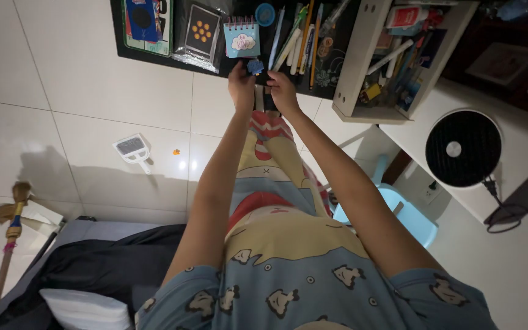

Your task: The person is seen organizing items from a drawer and putting them into a colorful plush box, then gathering plastic wrap from the floor.

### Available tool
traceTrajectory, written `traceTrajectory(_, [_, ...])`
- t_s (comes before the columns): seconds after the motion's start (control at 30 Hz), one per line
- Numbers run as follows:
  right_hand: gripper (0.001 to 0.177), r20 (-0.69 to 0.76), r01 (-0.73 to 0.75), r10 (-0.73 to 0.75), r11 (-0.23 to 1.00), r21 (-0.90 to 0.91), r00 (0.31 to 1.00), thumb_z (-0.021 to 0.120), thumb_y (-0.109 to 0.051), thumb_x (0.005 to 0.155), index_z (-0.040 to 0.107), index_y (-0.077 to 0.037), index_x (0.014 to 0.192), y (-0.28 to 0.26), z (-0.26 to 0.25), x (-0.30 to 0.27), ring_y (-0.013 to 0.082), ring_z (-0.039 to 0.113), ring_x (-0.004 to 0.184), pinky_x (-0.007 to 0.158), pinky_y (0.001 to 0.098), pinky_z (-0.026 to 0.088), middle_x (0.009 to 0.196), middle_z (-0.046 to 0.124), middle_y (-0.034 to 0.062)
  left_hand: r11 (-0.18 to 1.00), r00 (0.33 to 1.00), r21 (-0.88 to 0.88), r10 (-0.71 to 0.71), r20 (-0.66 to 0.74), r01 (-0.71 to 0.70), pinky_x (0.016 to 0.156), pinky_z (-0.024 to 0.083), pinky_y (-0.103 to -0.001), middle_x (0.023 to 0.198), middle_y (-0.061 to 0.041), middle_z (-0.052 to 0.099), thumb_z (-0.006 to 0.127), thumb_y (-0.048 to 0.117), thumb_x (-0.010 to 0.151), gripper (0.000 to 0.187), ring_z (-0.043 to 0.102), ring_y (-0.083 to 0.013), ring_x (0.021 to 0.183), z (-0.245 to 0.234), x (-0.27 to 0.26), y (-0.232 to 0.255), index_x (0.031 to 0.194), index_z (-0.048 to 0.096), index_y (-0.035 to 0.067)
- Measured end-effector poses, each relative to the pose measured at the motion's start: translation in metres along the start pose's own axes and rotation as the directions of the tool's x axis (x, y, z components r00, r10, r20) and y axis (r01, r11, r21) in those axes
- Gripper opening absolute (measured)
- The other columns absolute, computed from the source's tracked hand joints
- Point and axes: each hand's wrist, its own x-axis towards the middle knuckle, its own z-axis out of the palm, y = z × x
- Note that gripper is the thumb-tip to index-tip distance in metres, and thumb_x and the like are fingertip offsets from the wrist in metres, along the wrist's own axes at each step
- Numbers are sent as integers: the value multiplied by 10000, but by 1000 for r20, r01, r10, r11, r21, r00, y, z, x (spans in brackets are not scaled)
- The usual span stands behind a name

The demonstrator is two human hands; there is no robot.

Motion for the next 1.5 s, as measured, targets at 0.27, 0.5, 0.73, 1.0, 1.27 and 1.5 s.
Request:
traceTrajectory(0.27, [541,-140,67,-95,979,-192,986,517,149,917,594,-79,1401,-224,-70,-97,255,670,1165,931,351,537,1384,592,114,970,940,17,229,254,-241,853,563,-319,1102,-86,695,671,9,929,317,693,-204,962,12,-132,139,1242,674,60])
traceTrajectory(0.5, [563,-373,202,-325,921,-333,869,504,164,882,553,-46,1402,-266,-154,-160,346,593,1326,1030,382,540,1463,533,148,908,743,-82,386,547,-411,805,572,-327,1095,-101,610,635,-7,949,228,694,-218,953,50,-221,273,1160,651,76])
traceTrajectory(0.73, [499,-372,14,-27,999,-37,928,453,129,875,572,-36,1330,-257,-229,-176,331,658,1196,797,351,551,1454,510,158,936,757,-47,312,574,-350,717,614,-317,1068,-95,626,640,6,935,214,703,-219,924,129,-242,247,1135,680,72])
traceTrajectory(1.0, [466,-231,80,-153,951,-297,961,597,104,836,614,-38,1279,-170,-337,-156,381,546,1340,1109,412,466,1403,559,160,952,870,81,235,434,-297,766,588,-322,967,-83,758,631,14,969,212,748,-190,853,226,-234,196,1167,696,55])
traceTrajectory(1.27, [392,-199,44,-105,956,-290,974,665,33,863,654,-67,1242,-60,-374,-112,351,585,1279,1082,396,490,1318,607,143,805,893,409,313,323,-430,893,558,-435,1165,-162,690,700,54,888,373,681,-365,1056,318,-182,121,1257,666,88])
traceTrajectory(1.5, [364,-227,21,-76,971,-238,971,692,-10,898,646,-43,1258,-38,-373,-82,360,597,1257,1057,395,491,1315,615,164,559,925,764,357,131,-324,913,512,-540,1288,-216,570,816,235,726,627,553,-469,1157,393,-132,60,1278,560,84])
